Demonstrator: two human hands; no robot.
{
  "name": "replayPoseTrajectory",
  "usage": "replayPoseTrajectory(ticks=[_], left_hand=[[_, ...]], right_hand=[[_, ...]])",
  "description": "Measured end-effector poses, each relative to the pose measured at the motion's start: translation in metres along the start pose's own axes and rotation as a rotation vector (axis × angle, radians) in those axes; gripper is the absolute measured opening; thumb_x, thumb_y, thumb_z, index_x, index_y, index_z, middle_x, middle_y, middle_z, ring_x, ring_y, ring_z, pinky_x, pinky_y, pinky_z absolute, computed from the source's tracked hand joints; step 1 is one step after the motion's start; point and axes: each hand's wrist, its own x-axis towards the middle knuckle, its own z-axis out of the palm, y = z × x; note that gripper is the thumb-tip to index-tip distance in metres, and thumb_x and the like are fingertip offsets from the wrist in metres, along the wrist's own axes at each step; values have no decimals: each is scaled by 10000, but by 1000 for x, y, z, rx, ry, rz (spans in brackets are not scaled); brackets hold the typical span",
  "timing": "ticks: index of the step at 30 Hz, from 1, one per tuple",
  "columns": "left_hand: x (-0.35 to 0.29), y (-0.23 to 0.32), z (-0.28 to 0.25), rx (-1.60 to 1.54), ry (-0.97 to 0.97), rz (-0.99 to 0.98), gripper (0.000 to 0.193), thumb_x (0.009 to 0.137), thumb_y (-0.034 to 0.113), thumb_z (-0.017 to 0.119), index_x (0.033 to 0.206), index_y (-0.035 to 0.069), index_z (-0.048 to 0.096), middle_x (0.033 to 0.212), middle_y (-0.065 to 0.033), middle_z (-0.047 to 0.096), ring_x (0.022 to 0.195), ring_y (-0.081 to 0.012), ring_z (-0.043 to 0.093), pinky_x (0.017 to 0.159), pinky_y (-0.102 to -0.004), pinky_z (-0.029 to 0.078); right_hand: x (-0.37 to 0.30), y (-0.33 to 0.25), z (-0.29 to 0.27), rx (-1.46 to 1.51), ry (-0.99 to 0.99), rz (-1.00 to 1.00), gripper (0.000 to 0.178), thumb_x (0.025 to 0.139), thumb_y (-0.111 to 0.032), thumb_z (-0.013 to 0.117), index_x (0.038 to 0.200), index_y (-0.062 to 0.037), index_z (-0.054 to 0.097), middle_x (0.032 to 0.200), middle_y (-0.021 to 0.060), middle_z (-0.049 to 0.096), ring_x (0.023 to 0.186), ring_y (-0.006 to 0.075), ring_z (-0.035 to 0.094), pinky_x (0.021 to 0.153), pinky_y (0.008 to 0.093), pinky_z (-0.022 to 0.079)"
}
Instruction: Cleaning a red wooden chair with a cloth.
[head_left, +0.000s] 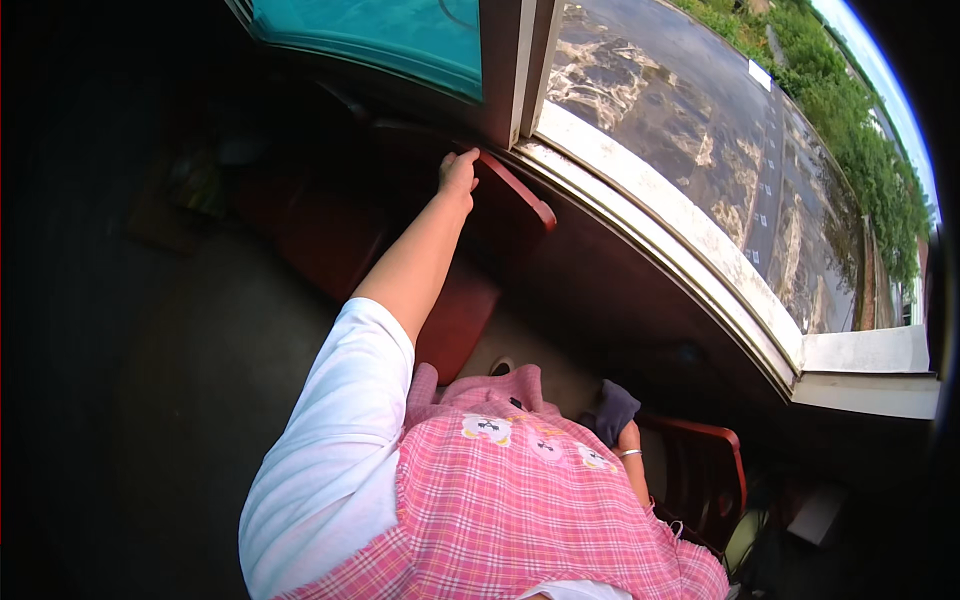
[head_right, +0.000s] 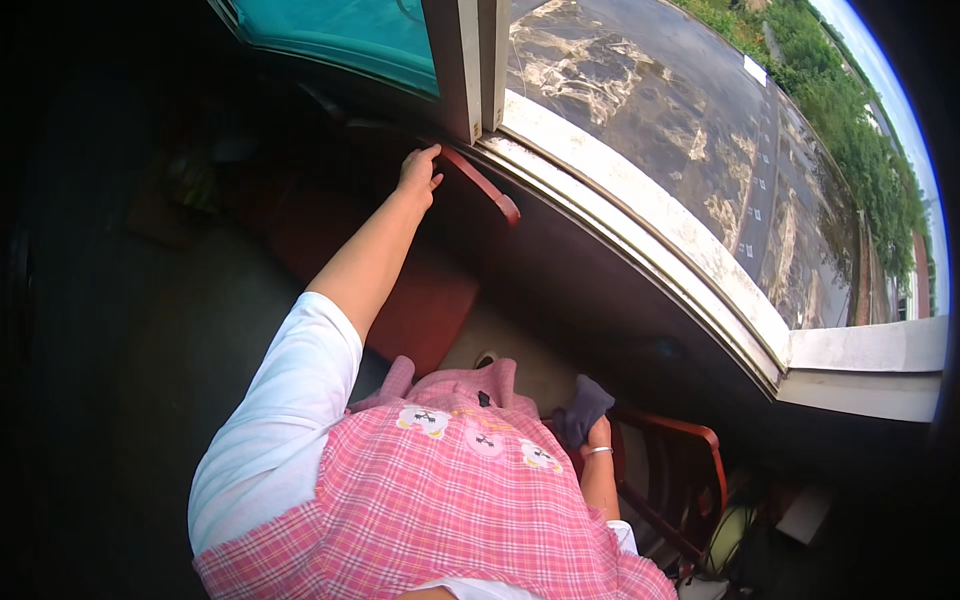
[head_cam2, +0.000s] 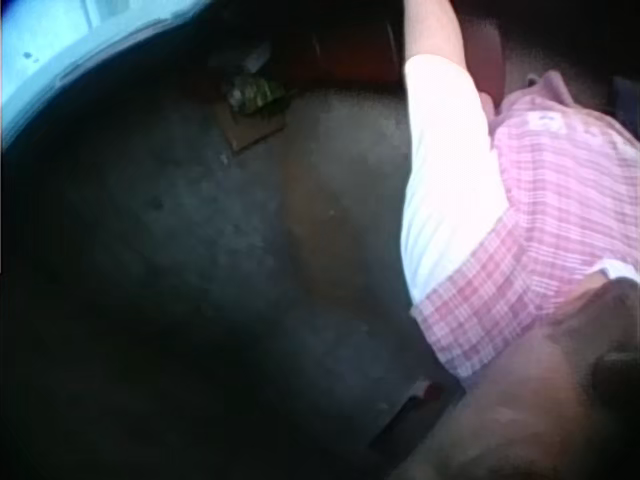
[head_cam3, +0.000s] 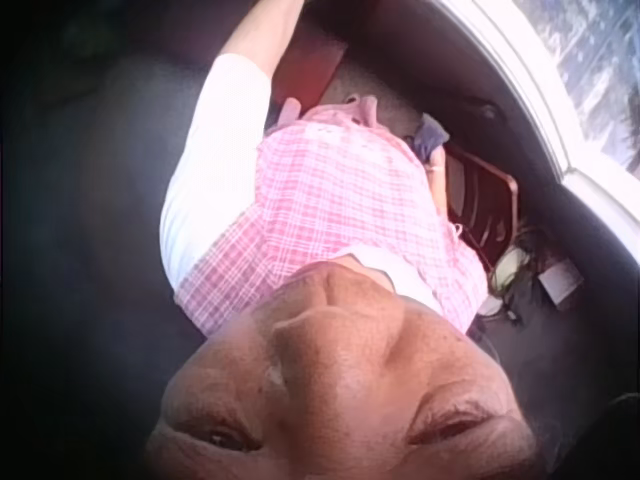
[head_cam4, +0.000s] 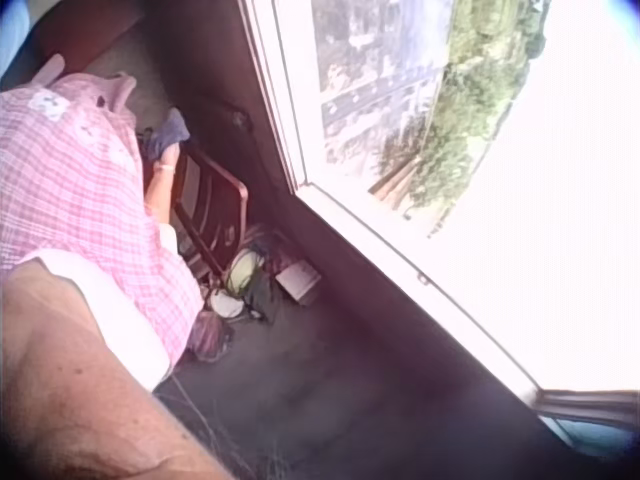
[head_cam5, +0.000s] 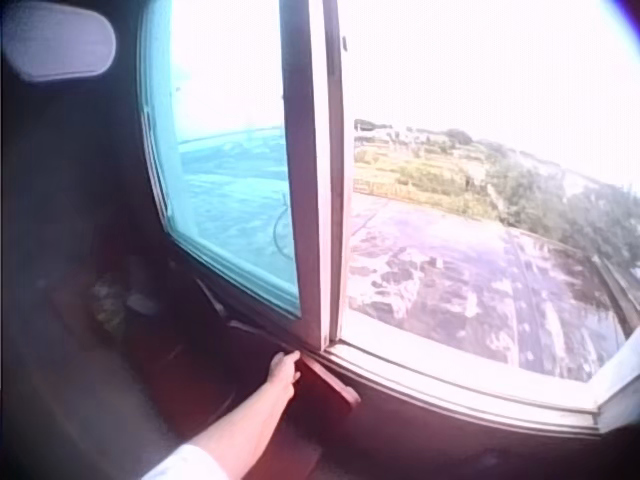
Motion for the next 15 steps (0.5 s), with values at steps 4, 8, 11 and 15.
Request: replayPoseTrajectory(ticks=[4,8,11,15], left_hand=[[20,-9,-6,-76,-103,-115,653,789,378,634,1314,123,343,1299,-62,402,1168,-221,384,903,-413,324],[8,-6,-8,-188,-164,-147,521,797,454,614,1199,161,460,1201,-60,475,1181,-208,377,1008,-440,197],[-2,4,-16,-237,-190,-176,661,756,540,623,1259,163,420,1227,-69,452,1207,-219,353,1038,-445,162],[-27,11,-47,-163,-178,-175,644,670,583,700,1122,175,491,1135,-41,492,1098,-199,418,960,-413,249]], right_hand=[[9,5,-2,165,72,129,483,880,-369,572,1239,-55,496,1123,39,572,988,161,555,830,307,465],[16,4,-6,271,170,265,475,877,-377,572,1179,-12,546,1063,70,619,926,175,612,787,316,501],[17,-7,-6,227,151,227,493,882,-385,562,1197,-7,534,1086,74,613,952,175,609,802,311,498],[20,-23,7,184,182,200,458,887,-373,547,1158,-3,556,1056,88,627,926,197,621,793,336,509]])
